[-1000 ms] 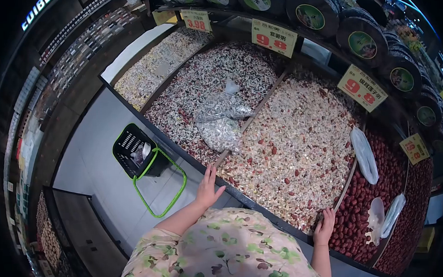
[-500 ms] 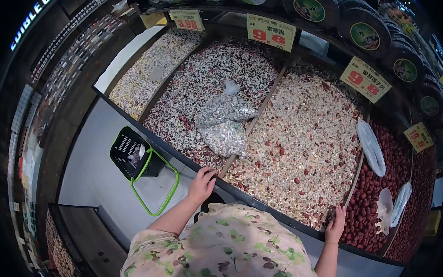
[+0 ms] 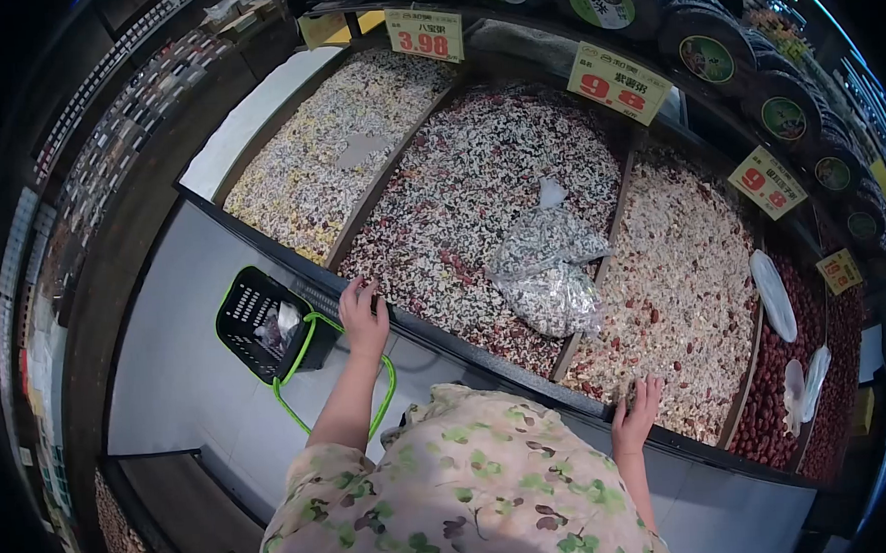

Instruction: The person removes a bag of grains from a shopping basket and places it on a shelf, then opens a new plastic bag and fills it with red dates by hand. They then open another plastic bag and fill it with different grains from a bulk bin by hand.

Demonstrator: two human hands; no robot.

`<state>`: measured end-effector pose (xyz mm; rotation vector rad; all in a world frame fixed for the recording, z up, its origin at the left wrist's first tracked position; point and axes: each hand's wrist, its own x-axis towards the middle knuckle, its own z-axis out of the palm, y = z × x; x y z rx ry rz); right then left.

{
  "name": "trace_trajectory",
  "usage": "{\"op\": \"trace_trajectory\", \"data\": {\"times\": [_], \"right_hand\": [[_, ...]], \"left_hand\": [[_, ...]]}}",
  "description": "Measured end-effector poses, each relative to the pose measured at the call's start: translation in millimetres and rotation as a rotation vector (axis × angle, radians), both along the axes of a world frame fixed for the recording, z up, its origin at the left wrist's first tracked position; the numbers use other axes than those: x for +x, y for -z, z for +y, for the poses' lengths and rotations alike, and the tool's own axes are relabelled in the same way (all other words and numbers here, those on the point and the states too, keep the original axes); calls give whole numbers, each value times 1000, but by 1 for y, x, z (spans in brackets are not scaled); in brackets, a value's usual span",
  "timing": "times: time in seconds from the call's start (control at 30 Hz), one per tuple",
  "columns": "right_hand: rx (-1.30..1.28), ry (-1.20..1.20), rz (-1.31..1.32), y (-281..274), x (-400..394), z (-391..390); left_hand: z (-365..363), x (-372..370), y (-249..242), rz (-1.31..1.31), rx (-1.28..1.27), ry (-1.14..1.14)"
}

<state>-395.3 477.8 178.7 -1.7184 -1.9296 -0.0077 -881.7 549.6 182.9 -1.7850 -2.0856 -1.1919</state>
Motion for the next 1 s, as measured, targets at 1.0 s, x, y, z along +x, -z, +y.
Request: {"op": "trace_trajectory", "data": {"times": [1.0], "right_hand": [[-239,226,-60,-15,-79,28]], "left_hand": [[73,-94,24,114,-495,-285]]}}
